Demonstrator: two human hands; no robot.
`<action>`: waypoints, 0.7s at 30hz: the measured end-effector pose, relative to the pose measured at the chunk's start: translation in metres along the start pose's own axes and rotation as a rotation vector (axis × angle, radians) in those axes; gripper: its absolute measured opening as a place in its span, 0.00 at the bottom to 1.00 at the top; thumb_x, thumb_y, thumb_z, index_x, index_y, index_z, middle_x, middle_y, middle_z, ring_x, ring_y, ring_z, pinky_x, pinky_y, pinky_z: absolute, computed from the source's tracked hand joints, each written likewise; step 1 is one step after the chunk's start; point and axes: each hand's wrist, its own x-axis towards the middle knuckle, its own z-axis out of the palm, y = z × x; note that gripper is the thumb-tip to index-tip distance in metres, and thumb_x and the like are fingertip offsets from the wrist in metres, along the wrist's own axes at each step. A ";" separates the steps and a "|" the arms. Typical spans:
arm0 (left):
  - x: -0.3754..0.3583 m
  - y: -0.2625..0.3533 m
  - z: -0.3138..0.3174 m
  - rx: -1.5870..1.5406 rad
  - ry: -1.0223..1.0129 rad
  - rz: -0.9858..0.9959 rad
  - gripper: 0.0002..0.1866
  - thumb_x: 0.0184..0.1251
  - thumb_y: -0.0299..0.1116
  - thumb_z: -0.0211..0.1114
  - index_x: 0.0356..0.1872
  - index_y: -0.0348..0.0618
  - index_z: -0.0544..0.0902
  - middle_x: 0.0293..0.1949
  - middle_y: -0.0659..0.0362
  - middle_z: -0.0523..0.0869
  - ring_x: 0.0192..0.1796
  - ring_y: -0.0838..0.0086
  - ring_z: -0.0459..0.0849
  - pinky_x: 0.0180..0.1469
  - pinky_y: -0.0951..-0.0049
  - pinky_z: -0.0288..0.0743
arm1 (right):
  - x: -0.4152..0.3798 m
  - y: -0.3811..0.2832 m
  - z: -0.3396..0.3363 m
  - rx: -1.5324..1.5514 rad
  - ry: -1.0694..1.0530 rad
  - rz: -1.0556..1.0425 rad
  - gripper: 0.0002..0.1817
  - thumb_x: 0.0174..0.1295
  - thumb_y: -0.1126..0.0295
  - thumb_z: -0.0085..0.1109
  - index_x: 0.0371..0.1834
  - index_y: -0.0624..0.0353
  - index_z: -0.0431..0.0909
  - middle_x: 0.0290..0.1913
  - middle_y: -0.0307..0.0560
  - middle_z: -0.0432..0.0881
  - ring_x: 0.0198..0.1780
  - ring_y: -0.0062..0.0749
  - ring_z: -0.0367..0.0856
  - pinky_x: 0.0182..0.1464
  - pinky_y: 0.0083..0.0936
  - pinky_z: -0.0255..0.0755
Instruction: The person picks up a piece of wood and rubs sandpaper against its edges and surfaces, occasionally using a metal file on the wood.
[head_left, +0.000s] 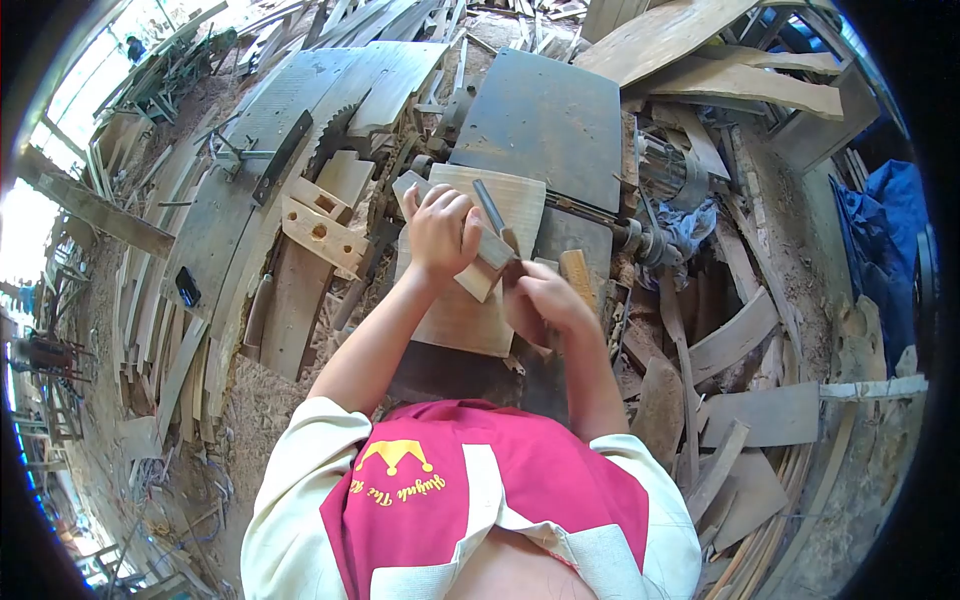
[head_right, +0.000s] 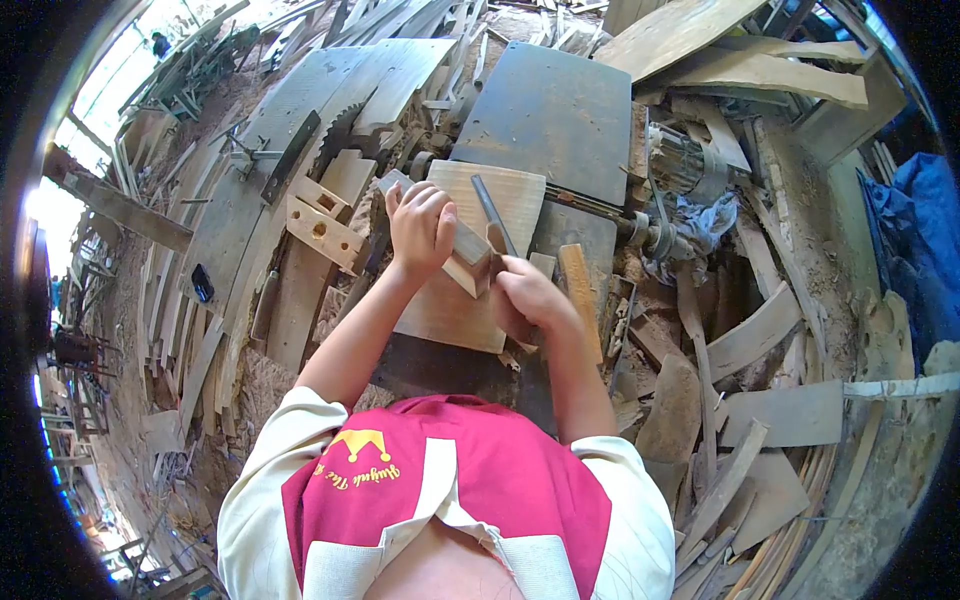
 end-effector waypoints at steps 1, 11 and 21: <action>-0.001 0.000 -0.001 -0.001 -0.003 -0.002 0.11 0.57 0.38 0.51 0.21 0.44 0.75 0.27 0.57 0.78 0.44 0.63 0.77 0.59 0.52 0.50 | -0.011 -0.019 -0.005 -0.022 -0.080 -0.026 0.17 0.53 0.77 0.44 0.45 0.68 0.75 0.36 0.38 0.77 0.36 0.20 0.72 0.38 0.17 0.66; 0.001 0.002 -0.001 -0.003 0.003 -0.005 0.11 0.57 0.38 0.51 0.20 0.44 0.74 0.27 0.57 0.78 0.44 0.63 0.77 0.58 0.52 0.51 | 0.020 0.025 0.006 -0.102 -0.052 0.065 0.17 0.55 0.76 0.40 0.45 0.68 0.75 0.38 0.38 0.76 0.37 0.24 0.71 0.40 0.21 0.66; 0.002 0.003 -0.004 0.017 -0.045 -0.004 0.11 0.59 0.36 0.49 0.22 0.42 0.75 0.28 0.55 0.78 0.44 0.61 0.76 0.57 0.53 0.52 | -0.014 -0.022 0.002 -0.007 -0.080 -0.047 0.15 0.52 0.76 0.43 0.43 0.68 0.73 0.34 0.37 0.75 0.34 0.20 0.70 0.36 0.18 0.65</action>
